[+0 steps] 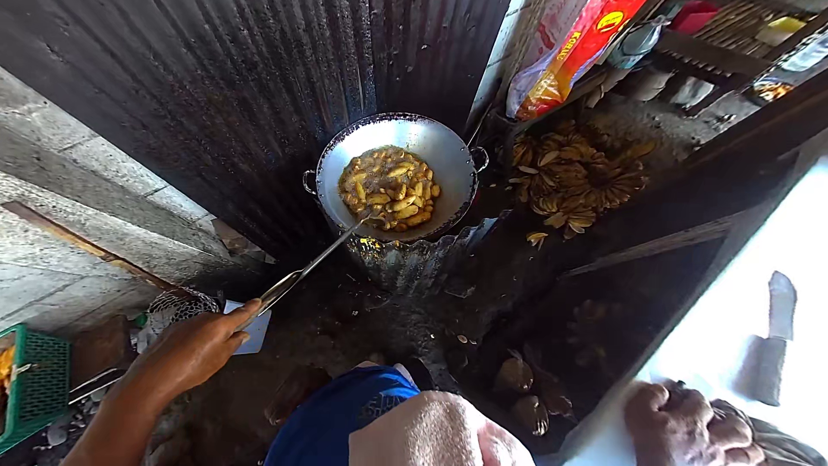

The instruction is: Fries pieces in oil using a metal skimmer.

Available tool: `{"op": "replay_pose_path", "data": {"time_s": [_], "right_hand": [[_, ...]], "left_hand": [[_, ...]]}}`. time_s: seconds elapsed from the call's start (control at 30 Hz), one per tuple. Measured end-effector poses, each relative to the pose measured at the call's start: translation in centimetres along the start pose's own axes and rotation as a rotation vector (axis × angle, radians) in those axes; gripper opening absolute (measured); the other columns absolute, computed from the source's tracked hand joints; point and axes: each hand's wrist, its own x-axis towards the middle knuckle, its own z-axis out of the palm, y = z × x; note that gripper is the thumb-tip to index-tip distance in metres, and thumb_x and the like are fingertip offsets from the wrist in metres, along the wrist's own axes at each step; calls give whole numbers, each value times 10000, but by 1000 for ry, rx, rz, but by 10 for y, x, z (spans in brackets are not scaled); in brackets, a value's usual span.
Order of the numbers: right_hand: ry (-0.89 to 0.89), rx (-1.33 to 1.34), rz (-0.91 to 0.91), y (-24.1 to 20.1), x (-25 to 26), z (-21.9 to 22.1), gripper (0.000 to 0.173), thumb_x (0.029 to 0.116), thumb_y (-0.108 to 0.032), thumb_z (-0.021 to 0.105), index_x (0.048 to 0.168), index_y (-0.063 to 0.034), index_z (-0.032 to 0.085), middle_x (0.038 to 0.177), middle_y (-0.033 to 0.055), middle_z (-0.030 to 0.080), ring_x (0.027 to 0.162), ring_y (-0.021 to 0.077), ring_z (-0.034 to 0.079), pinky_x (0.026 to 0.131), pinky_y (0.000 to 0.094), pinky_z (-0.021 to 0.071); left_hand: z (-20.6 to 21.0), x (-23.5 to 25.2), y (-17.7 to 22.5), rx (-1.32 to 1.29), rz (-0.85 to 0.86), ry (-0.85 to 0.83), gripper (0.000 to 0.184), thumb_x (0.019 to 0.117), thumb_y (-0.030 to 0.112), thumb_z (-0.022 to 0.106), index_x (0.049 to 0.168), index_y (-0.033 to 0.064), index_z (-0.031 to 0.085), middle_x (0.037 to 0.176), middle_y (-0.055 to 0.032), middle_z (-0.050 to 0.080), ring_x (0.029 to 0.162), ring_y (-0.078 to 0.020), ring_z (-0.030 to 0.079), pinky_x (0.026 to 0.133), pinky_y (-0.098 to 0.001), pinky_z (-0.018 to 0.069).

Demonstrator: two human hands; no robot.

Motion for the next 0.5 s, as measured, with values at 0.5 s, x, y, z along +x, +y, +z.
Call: {"op": "replay_pose_path", "data": {"time_s": [0.5], "right_hand": [[4,-4,31,-7,-3,-9,621,985,-564,356,1464,-226,560,1637,186,346,1514,443,297,1150,692,268]], "left_hand": [[64,249,179,-374,25,-25,627,1084,246,457,1639,138,185,1238,-251,656,1063,-378,690,927,-551,547]]}}
